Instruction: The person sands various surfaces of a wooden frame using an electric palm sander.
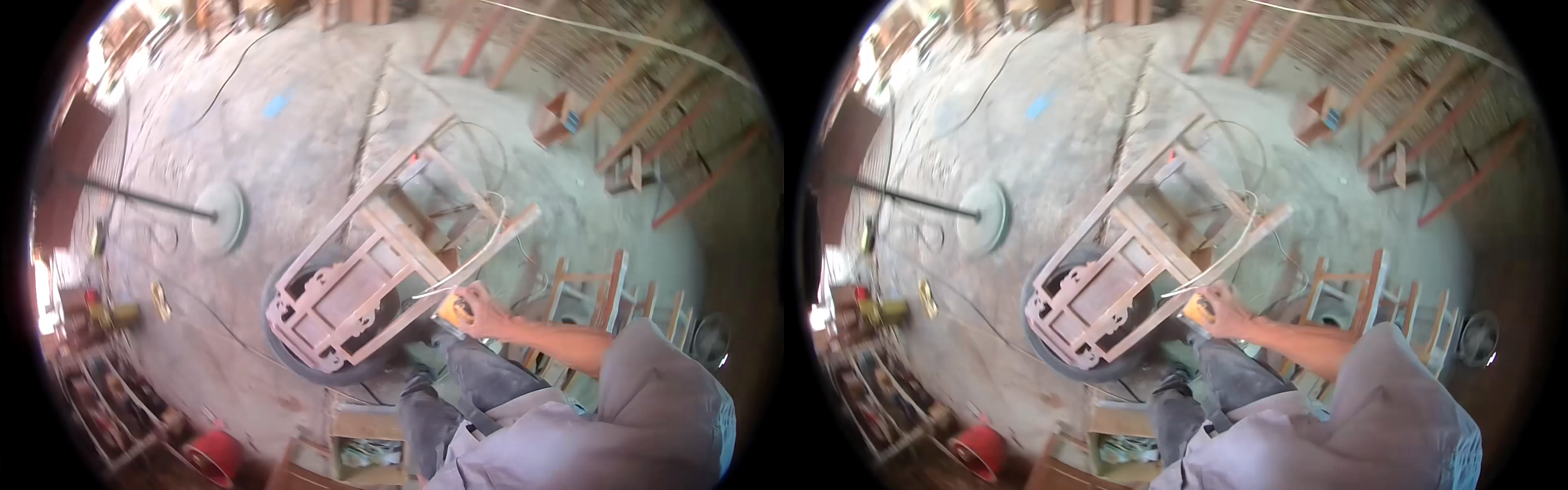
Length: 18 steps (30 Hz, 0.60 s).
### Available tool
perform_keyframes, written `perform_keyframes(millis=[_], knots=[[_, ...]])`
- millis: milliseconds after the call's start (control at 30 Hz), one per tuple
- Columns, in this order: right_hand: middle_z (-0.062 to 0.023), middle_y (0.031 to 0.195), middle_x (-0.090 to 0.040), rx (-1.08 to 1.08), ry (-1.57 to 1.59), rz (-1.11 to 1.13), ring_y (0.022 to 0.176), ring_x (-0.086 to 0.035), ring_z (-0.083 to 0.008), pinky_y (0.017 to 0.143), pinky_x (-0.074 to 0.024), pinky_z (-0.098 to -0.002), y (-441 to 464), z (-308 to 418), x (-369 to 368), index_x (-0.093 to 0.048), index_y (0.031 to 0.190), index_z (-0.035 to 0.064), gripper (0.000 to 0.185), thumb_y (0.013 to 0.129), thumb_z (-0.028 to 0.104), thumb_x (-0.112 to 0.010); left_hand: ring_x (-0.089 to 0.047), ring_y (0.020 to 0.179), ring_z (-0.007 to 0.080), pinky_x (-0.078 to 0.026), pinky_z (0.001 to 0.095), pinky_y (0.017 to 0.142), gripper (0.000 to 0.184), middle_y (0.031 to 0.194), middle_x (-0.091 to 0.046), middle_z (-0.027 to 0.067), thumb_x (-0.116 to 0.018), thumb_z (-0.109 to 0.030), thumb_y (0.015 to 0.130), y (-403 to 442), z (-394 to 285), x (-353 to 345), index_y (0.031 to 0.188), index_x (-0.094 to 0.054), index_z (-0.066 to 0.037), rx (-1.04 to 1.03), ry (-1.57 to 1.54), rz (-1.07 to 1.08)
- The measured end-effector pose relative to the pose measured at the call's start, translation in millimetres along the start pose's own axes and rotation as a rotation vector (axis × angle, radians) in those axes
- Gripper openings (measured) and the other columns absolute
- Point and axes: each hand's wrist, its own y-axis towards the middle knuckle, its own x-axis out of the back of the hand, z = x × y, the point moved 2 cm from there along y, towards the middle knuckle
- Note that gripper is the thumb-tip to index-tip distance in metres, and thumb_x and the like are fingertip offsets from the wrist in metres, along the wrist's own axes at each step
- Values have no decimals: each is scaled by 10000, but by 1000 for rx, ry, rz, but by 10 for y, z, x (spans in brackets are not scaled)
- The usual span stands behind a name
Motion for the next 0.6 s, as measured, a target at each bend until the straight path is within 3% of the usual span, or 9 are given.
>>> perform_keyframes(millis=[133, 267, 400, 433, 500, 533, 600], knots=[[-208, 1343, -514, -370, 29, -26, 1199, -583, -452, 1011, -524, -488, -768, -191, 557, -521, 1431, 129, 702, 810, 267, -819, -662, 1077, 365, -523, 444, 971, 333, 1171, -676, 239, -615, -176, 1028, 365, -228, 537, 1268, -604, 55, -122, 110, 59], [-208, 1353, -495, -385, 107, -318, 1205, -575, -458, 992, -510, -492, -1800, -472, 352, -545, 1336, 97, 593, 812, 138, -819, -666, 1052, 338, -534, 435, 948, 328, 1156, -678, 224, -616, -172, 1030, 701, -465, 1077, 1270, -609, 51, -250, 201, 107], [-198, 1323, -498, -468, 91, -730, 1188, -591, -431, 975, -509, -467, -2922, -594, -240, -529, 1314, 72, 554, 831, 111, -796, -669, 1028, 311, -546, 425, 924, 323, 1142, -680, 209, -617, -167, 1032, 918, -718, 1486, 1273, -613, 48, -343, 299, 146], [-206, 1253, -529, -613, 259, -732, 1112, -620, -429, 942, -519, -470, -3062, -603, -387, -509, 1317, 63, 556, 831, 87, -779, -670, 1022, 304, -549, 423, 918, 322, 1139, -681, 205, -617, -166, 1033, 960, -814, 1552, 1274, -614, 47, -360, 321, 157], [-221, 1186, -559, -757, 232, -822, 1058, -634, -441, 921, -526, -475, -3364, -493, -546, -493, 1318, 58, 558, 836, 82, -772, -672, 1010, 291, -554, 418, 906, 320, 1132, -682, 198, -617, -164, 1034, 1059, -1040, 1679, 1275, -616, 45, -392, 369, 190], [-233, 1254, -519, -850, 370, -836, 1126, -593, -429, 971, -508, -491, -3513, -500, -609, -484, 1333, 51, 595, 805, 85, -756, -673, 1004, 284, -557, 415, 900, 318, 1128, -683, 194, -618, -163, 1034, 1084, -1189, 1711, 1276, -618, 44, -414, 397, 211], [-216, 1228, -517, -1003, 674, -1124, 1115, -592, -377, 974, -498, -479, -3656, -571, -867, -478, 1305, 26, 582, 795, 79, -754, -675, 992, 271, -563, 411, 888, 316, 1121, -684, 186, -618, -161, 1035, 1105, -1546, 1736, 1277, -620, 43, -455, 441, 257]])
